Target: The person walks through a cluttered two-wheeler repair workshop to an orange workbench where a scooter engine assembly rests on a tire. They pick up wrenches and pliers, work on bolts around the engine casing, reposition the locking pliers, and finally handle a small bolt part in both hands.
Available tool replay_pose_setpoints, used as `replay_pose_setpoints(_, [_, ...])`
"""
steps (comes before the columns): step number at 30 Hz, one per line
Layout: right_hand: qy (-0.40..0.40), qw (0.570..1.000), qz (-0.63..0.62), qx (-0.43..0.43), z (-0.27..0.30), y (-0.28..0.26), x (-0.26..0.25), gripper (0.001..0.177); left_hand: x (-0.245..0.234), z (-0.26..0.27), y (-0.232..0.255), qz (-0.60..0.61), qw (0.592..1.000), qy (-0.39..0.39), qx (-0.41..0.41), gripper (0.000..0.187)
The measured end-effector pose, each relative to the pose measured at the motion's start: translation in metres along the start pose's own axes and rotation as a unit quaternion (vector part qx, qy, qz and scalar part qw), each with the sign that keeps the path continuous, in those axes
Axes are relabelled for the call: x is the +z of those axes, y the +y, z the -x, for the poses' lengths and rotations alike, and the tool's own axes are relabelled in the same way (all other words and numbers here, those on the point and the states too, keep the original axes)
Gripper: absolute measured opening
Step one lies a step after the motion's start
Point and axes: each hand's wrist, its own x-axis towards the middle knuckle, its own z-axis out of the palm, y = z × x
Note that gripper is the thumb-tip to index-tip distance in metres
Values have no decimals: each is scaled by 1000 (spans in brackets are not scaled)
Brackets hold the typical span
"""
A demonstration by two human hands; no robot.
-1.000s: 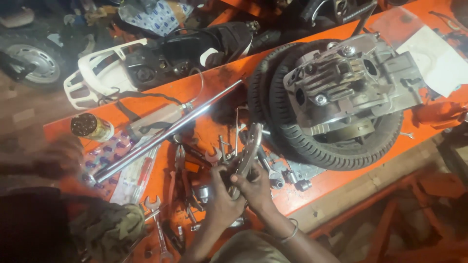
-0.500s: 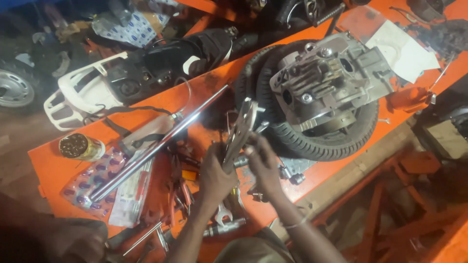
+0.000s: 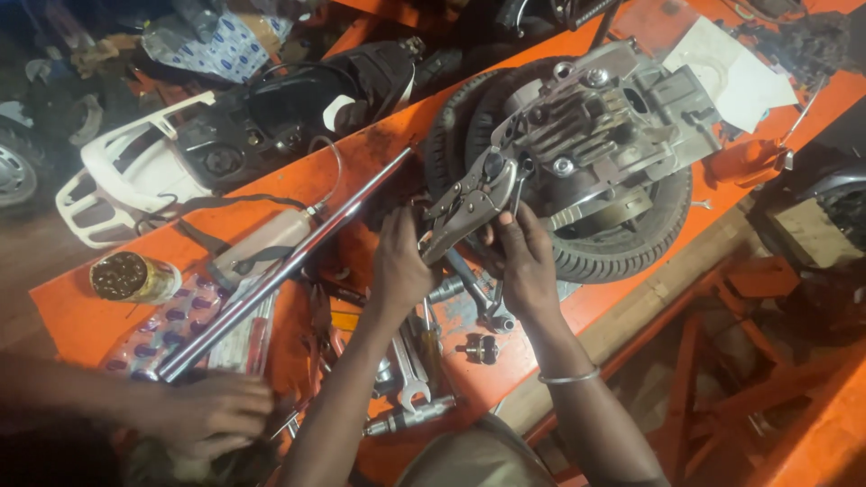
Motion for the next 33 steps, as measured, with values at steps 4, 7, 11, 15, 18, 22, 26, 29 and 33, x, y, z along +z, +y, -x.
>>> replay_pose_setpoints(4, [3, 999, -26, 21, -1, 1, 4, 23, -9, -11, 3, -5, 999, -2, 34, 63])
replay_pose_setpoints(7, [16, 999, -29, 21, -4, 7, 0, 23, -10, -18, 2, 9, 999, -30, 20, 54])
replay_pose_setpoints(11, [7, 1000, 1, 13, -4, 7, 2, 21, -12, -23, 4, -10, 999, -46, 25, 53])
replay_pose_setpoints(15, [13, 1000, 9, 12, -3, 5, 3, 20, -5, -31, -3, -25, 998, -36, 48, 60])
replay_pose_setpoints(18, [14, 1000, 3, -4, -4, 2, 5, 20, 0, -37, -11, -31, 997, -45, 46, 65])
replay_pose_setpoints(22, [11, 1000, 3, 23, -1, 2, 6, 23, -6, -47, -11, -24, 997, -64, 46, 58])
replay_pose_setpoints(26, [28, 999, 8, 19, 1, 0, 12, 28, 3, -52, -28, -39, 994, -67, 73, 61])
replay_pose_setpoints(29, [30, 999, 27, 5, -2, 2, 12, 29, 16, -58, -47, -54, 993, -72, 75, 58])
replay_pose_setpoints(33, [49, 998, -13, 25, -5, 16, 20, 25, -4, -93, -30, -58, 989, -105, 87, 60])
